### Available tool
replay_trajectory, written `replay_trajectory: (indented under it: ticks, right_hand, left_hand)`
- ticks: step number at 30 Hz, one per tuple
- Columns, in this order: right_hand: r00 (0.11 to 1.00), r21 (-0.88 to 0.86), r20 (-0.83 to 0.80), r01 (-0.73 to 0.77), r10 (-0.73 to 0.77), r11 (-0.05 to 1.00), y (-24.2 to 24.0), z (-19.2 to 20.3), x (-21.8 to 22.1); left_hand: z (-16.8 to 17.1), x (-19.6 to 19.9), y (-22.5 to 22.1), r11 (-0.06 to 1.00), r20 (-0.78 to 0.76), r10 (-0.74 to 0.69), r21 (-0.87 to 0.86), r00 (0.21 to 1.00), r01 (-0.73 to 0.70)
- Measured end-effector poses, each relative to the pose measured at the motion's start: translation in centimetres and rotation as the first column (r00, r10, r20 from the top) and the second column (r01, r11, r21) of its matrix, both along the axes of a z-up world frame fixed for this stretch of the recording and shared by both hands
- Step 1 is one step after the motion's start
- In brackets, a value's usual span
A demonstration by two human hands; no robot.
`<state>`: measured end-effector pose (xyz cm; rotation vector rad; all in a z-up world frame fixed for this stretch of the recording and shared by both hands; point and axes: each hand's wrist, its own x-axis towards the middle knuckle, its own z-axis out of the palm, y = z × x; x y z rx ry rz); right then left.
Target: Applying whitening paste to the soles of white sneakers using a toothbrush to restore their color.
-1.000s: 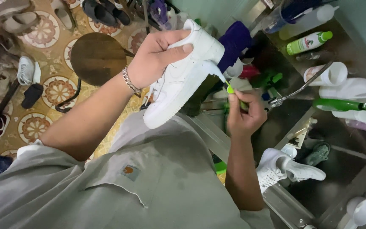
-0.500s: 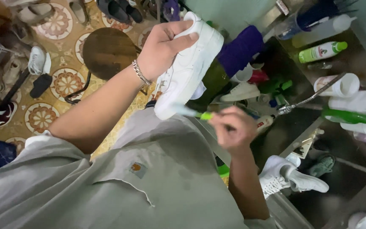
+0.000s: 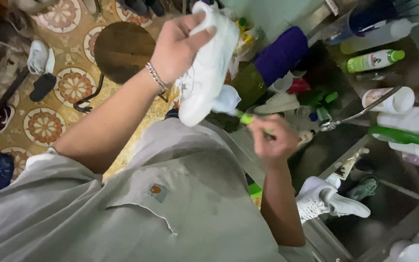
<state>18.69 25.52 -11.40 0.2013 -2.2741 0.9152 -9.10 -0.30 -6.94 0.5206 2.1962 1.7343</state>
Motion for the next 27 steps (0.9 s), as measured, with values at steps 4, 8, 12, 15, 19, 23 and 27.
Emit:
replay_trajectory:
  ticks: [4, 8, 12, 15, 19, 23, 27]
  right_hand:
    - [0.955, 0.030, 0.103, 0.276, -0.277, 0.961, 2.4, -3.8, -0.2]
    - [0.844, 0.305, 0.494, 0.058, -0.210, 0.950, 0.5, -5.4, -2.4]
    - [0.740, 0.769, 0.533, -0.223, -0.410, 0.599, -3.0, -11.2, -5.7]
    - [0.640, 0.799, 0.581, -0.331, -0.503, 0.502, -3.4, -18.0, -7.1]
    - [0.397, 0.647, 0.762, -0.488, -0.511, 0.586, -3.2, -14.7, -8.5]
    - [0.520, 0.544, 0.754, -0.152, -0.402, 0.825, -0.8, -7.7, -6.6]
    - [0.779, 0.271, 0.550, 0.175, -0.301, 0.947, 3.8, -5.8, -1.5]
  left_hand:
    - [-1.7, -1.2, -3.0, 0.995, 0.142, 0.078, 0.044, 0.987, -0.085]
    - [-4.6, -2.2, -6.4, 0.998, 0.033, 0.012, 0.068, 0.999, -0.014]
    - [-5.6, -2.1, -8.3, 0.964, 0.154, 0.136, -0.249, 0.979, -0.095]
    - [-8.2, -2.7, -9.7, 0.939, -0.075, 0.009, -0.342, 0.997, -0.034]
    - [-9.3, -3.1, -10.0, 0.903, -0.225, -0.103, -0.429, 0.969, -0.004]
    - [-8.6, -2.9, -9.8, 0.941, -0.052, 0.017, -0.336, 0.999, -0.033]
    - [-6.4, -2.4, -8.6, 0.981, 0.200, 0.087, -0.190, 0.976, -0.049]
